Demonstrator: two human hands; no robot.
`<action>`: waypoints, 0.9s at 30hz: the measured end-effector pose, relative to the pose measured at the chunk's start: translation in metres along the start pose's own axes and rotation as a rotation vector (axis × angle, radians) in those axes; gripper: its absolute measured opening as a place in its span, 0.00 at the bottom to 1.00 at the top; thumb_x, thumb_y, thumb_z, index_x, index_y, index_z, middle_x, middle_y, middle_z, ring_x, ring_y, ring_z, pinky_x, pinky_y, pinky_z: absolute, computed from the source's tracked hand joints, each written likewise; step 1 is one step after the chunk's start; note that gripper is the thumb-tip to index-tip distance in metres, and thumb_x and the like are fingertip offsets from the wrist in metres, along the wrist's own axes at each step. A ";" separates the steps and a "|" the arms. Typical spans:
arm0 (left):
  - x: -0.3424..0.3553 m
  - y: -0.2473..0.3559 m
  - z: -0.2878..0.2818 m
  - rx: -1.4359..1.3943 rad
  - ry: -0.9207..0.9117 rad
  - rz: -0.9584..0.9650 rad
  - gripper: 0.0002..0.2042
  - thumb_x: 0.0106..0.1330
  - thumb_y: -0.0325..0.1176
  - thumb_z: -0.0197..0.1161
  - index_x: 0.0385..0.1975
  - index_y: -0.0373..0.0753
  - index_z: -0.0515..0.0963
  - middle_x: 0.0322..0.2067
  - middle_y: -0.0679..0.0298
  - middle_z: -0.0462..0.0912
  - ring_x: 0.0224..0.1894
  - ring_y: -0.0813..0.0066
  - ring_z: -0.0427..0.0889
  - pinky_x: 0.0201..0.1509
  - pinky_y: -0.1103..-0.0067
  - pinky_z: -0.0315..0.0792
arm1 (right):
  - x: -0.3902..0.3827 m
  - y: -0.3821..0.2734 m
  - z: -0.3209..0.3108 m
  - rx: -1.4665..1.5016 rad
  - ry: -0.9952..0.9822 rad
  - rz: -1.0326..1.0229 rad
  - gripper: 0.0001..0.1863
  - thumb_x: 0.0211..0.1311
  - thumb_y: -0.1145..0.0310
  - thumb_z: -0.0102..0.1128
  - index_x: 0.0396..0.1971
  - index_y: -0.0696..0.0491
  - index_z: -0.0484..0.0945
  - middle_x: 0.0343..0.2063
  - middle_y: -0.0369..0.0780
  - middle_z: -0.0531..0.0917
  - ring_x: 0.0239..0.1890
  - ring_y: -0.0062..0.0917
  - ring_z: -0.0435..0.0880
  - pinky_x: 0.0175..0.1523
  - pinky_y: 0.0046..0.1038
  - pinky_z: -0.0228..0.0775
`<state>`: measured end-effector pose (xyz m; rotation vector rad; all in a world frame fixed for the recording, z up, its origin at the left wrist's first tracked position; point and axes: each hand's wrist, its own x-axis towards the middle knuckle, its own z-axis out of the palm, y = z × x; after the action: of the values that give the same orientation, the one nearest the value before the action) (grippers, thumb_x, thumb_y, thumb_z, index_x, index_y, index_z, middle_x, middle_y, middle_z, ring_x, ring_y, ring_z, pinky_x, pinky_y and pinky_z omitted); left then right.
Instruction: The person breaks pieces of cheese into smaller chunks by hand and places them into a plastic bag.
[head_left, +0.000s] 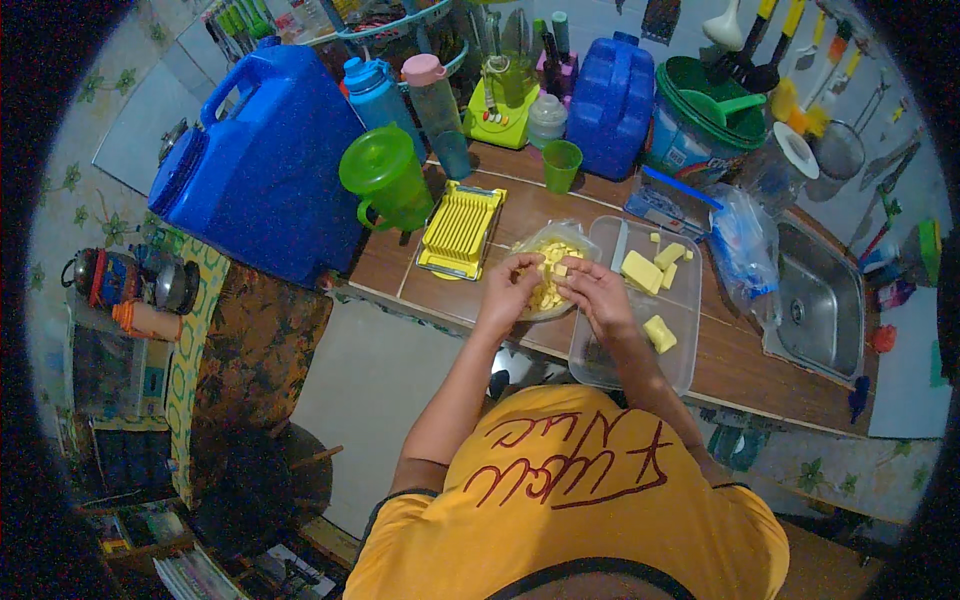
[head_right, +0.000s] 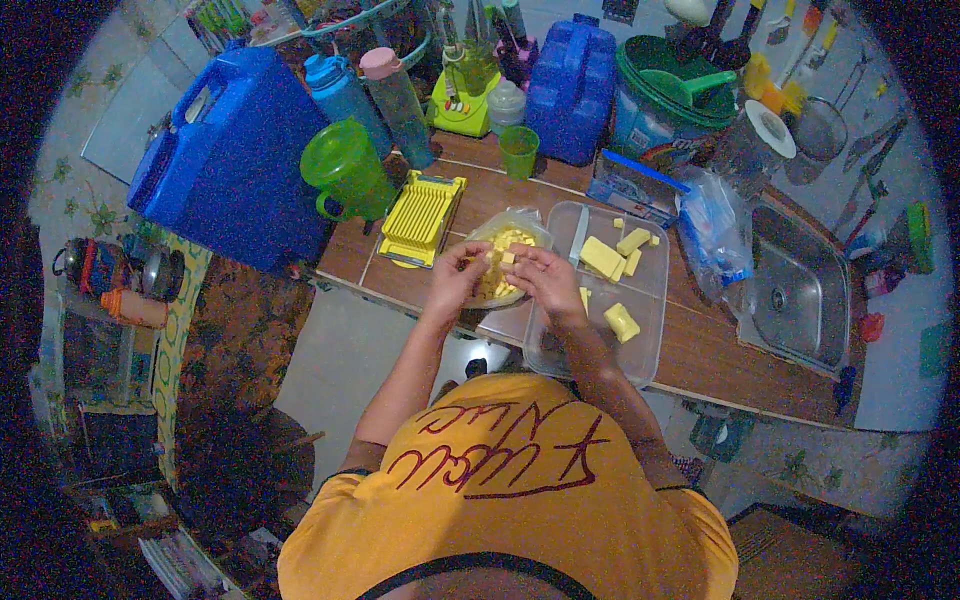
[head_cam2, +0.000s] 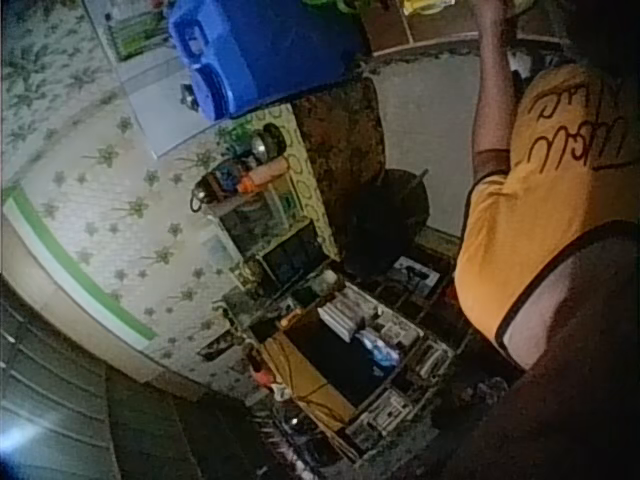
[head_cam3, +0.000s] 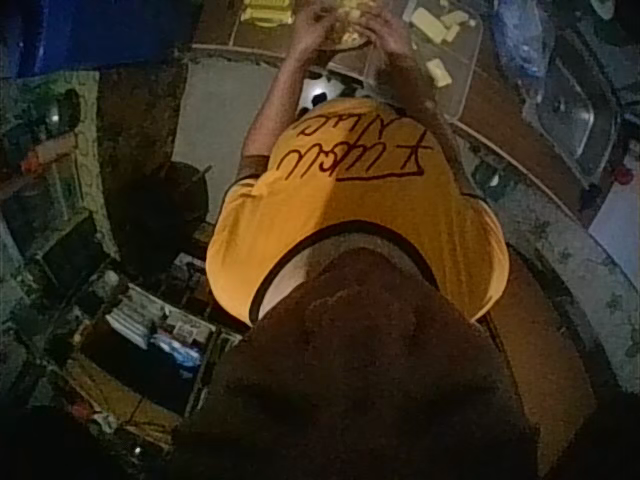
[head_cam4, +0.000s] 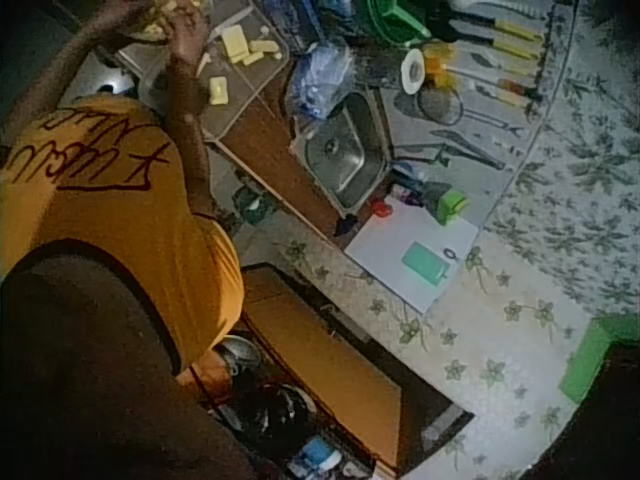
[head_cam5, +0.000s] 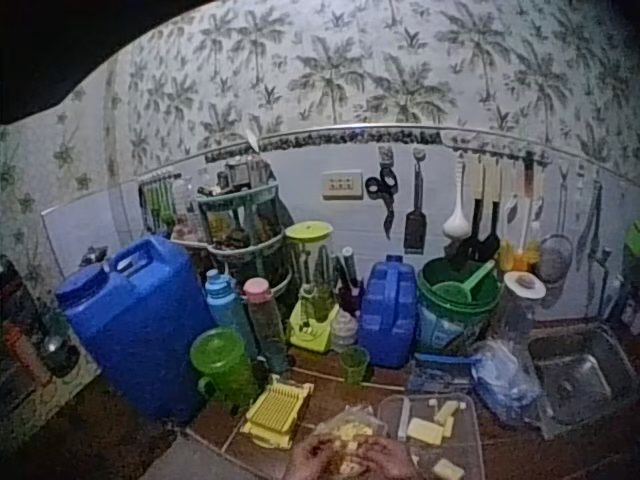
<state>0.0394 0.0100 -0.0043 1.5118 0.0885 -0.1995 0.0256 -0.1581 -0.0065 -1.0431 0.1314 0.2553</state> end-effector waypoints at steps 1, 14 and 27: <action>0.001 -0.004 -0.001 0.000 0.001 0.000 0.10 0.59 0.30 0.59 0.39 0.36 0.78 0.25 0.69 0.75 0.22 0.86 0.68 0.23 0.87 0.65 | -0.001 0.000 0.001 0.000 -0.001 0.001 0.16 0.59 0.76 0.53 0.48 0.62 0.70 0.37 0.42 0.79 0.40 0.27 0.81 0.46 0.23 0.75; -0.003 0.003 0.003 0.114 -0.133 0.092 0.12 0.57 0.36 0.64 0.36 0.36 0.78 0.24 0.68 0.77 0.25 0.85 0.71 0.27 0.86 0.66 | 0.003 0.005 -0.004 -0.066 -0.007 -0.008 0.13 0.55 0.75 0.59 0.42 0.61 0.74 0.34 0.40 0.80 0.35 0.22 0.81 0.42 0.19 0.76; -0.002 0.002 0.001 -0.038 -0.176 0.049 0.08 0.61 0.33 0.59 0.36 0.37 0.78 0.22 0.73 0.74 0.22 0.88 0.68 0.24 0.88 0.62 | -0.001 -0.005 0.002 0.001 -0.013 0.030 0.12 0.57 0.77 0.55 0.41 0.62 0.73 0.35 0.42 0.80 0.35 0.24 0.81 0.43 0.23 0.76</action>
<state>0.0373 0.0089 -0.0021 1.4507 -0.0847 -0.2883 0.0262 -0.1594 -0.0013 -1.0393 0.1357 0.2895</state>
